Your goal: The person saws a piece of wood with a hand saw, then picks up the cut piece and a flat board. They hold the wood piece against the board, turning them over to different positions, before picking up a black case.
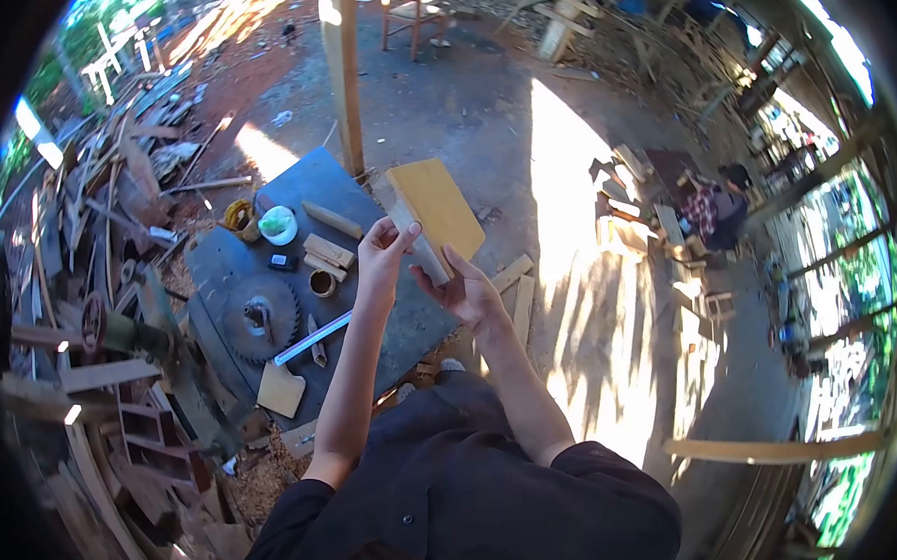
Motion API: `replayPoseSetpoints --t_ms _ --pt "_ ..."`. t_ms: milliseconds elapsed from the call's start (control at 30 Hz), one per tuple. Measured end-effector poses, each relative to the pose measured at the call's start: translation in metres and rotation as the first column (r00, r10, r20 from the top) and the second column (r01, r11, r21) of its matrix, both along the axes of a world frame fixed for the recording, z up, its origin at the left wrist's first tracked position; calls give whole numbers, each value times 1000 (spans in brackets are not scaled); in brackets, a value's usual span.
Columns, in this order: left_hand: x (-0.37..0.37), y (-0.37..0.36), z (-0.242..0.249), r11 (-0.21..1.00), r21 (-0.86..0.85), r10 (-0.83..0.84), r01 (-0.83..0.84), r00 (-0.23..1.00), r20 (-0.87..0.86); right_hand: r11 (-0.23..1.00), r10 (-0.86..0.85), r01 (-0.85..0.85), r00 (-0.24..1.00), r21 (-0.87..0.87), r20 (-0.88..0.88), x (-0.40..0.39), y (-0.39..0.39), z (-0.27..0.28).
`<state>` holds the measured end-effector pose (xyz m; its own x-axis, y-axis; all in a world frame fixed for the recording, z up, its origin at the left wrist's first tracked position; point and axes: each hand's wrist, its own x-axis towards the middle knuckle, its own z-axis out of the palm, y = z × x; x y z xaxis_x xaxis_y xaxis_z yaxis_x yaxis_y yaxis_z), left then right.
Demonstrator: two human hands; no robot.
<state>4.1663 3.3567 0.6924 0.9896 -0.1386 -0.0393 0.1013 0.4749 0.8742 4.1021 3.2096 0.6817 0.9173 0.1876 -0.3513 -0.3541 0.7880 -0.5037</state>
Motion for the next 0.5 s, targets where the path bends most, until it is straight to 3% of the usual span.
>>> replayPoseSetpoints --t_ms 300,500 --pt "5 -33 11 986 39 -163 161 985 64 966 -259 259 964 7 54 -25 -11 18" --pt "6 -48 10 974 -11 -225 227 968 111 957 -288 290 954 -11 86 -36 -20 23"
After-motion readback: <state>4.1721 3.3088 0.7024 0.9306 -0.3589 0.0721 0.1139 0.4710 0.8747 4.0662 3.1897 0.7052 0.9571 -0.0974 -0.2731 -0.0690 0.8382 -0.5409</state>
